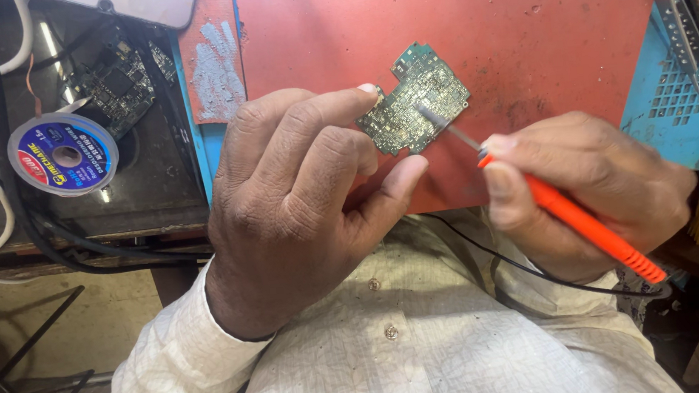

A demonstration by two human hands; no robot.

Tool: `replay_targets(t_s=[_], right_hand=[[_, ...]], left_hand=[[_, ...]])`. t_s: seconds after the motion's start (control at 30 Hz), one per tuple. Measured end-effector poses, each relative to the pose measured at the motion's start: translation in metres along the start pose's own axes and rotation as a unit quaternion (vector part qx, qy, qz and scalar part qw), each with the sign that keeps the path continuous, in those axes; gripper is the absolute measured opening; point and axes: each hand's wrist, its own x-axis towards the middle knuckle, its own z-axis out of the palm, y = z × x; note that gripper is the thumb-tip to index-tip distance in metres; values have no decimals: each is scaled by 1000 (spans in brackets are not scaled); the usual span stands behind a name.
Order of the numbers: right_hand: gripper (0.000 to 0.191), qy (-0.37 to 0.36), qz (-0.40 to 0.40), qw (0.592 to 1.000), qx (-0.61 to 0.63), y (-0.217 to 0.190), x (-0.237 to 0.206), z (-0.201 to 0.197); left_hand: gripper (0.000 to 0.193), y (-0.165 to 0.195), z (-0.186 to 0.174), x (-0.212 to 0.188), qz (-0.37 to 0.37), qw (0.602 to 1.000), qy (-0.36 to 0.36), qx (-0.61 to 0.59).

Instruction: The person uses a soldering iron to apply solder to a small circuit board held in the left hand. The person repeatedly touches the iron tip to various points on the board's surface, spreading molten solder across the traces and pads.

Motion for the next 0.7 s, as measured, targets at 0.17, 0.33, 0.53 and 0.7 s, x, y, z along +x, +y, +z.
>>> replay_targets(t_s=[0.17, 0.33, 0.53, 0.7], right_hand=[[18, -17, -15, 1000, 15, -3, 2, 1], [14, -4, 7, 1000, 16, -1, 5, 0], [12, 40, 29, 999, 21, 1, -3, 4], [14, 36, 35, 999, 18, 1, -5, 4]], left_hand=[[34, 0, -1, 0, 0, 1000, -1, -3], [35, 0, 0, 1, 1, 1000, 0, 1], [35, 0, 0, 0, 0, 1000, 1, 0], [35, 0, -1, 1, 1, 1000, 0, 2]])
